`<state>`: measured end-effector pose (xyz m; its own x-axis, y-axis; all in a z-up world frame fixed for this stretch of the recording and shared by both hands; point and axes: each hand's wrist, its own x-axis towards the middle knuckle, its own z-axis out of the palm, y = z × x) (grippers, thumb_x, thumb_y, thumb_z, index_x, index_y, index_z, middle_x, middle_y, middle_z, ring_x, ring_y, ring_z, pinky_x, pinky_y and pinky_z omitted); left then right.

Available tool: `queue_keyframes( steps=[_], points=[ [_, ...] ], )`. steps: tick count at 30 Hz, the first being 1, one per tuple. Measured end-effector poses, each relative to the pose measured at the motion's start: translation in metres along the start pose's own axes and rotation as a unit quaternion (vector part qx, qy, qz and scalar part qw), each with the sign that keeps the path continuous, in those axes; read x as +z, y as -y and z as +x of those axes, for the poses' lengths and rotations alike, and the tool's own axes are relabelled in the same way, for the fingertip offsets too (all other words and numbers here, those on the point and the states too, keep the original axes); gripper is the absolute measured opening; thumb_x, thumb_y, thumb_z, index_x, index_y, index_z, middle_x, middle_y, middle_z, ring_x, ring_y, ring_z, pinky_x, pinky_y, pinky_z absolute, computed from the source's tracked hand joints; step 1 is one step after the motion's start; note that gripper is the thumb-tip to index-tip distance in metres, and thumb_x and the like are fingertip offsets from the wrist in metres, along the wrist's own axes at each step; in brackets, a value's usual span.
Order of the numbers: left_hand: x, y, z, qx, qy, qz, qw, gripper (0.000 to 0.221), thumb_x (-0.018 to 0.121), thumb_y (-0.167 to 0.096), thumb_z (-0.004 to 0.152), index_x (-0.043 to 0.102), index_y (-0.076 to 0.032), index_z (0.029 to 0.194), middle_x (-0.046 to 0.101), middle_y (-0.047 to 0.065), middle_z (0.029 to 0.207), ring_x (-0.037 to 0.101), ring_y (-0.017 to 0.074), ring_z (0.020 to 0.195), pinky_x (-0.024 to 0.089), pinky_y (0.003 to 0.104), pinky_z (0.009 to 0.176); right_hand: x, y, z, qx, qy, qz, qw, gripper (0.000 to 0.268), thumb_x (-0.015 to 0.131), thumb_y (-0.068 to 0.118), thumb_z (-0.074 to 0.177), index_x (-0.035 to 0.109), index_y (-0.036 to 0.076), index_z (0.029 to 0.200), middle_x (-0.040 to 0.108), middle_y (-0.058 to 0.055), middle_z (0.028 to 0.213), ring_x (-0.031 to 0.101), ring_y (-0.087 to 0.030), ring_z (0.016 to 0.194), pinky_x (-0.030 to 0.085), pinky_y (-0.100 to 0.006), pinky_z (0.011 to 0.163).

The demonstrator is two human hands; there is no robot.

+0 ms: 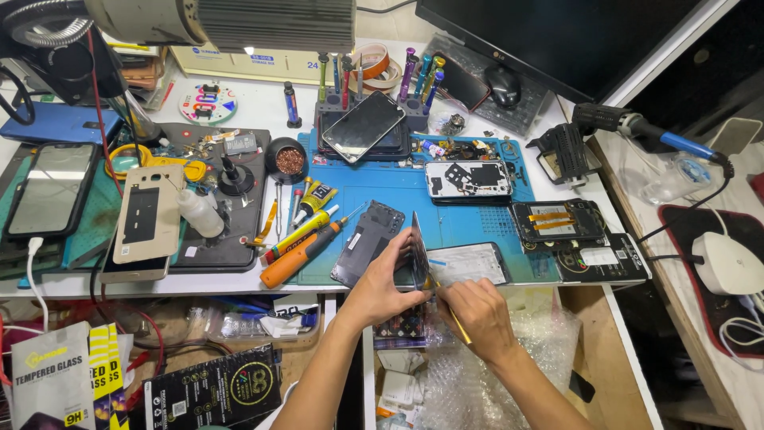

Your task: Repairing a smartphone by carefully manipulating internal components and the screen assembly using precision tools.

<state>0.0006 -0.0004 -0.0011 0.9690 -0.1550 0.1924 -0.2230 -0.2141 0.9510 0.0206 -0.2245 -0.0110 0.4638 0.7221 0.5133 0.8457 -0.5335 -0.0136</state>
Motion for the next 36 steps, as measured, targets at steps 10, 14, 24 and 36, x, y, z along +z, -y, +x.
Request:
queue_keyframes(
  steps=[10,14,24,36],
  points=[
    [0.0,-0.001,0.0,0.001,0.0,0.006,1.0,0.102,0.084,-0.019,0.076,0.025,-0.007,0.159,0.046,0.018,0.157,0.047,0.0279,0.145,0.036,0.039,0.121,-0.007,0.004,0.007,0.0,-0.004,0.0,1.0,0.009,0.07,0.009,0.093,0.062,0.01,0.091,0.06,-0.002,0.07,0.049,-0.015,0.055,0.034,-0.032,0.054],
    [0.0,0.0,0.0,0.007,-0.005,0.0,1.0,0.102,0.085,-0.017,0.075,0.026,-0.007,0.158,0.048,0.017,0.155,0.049,0.027,0.144,0.038,0.038,0.12,-0.005,0.004,0.007,0.003,-0.011,-0.003,1.0,0.008,0.069,0.009,0.095,0.061,0.01,0.091,0.058,-0.002,0.069,0.048,-0.015,0.055,0.033,-0.032,0.054],
    [0.001,0.002,0.0,0.016,-0.005,-0.002,1.0,0.102,0.085,-0.018,0.076,0.026,-0.006,0.158,0.048,0.017,0.155,0.05,0.0269,0.142,0.039,0.038,0.12,-0.007,0.004,0.007,0.024,-0.008,0.001,1.0,0.008,0.069,0.006,0.093,0.062,0.011,0.094,0.061,-0.001,0.072,0.053,-0.015,0.058,0.034,-0.032,0.056],
    [0.001,0.001,-0.001,0.011,-0.011,0.011,1.0,0.101,0.085,-0.021,0.077,0.027,-0.008,0.158,0.049,0.015,0.155,0.049,0.0258,0.143,0.036,0.037,0.121,0.0,-0.003,-0.009,0.076,-0.014,-0.036,0.996,0.011,0.062,0.014,0.1,0.061,0.013,0.089,0.059,-0.002,0.071,0.051,-0.015,0.055,0.035,-0.032,0.056]
  ],
)
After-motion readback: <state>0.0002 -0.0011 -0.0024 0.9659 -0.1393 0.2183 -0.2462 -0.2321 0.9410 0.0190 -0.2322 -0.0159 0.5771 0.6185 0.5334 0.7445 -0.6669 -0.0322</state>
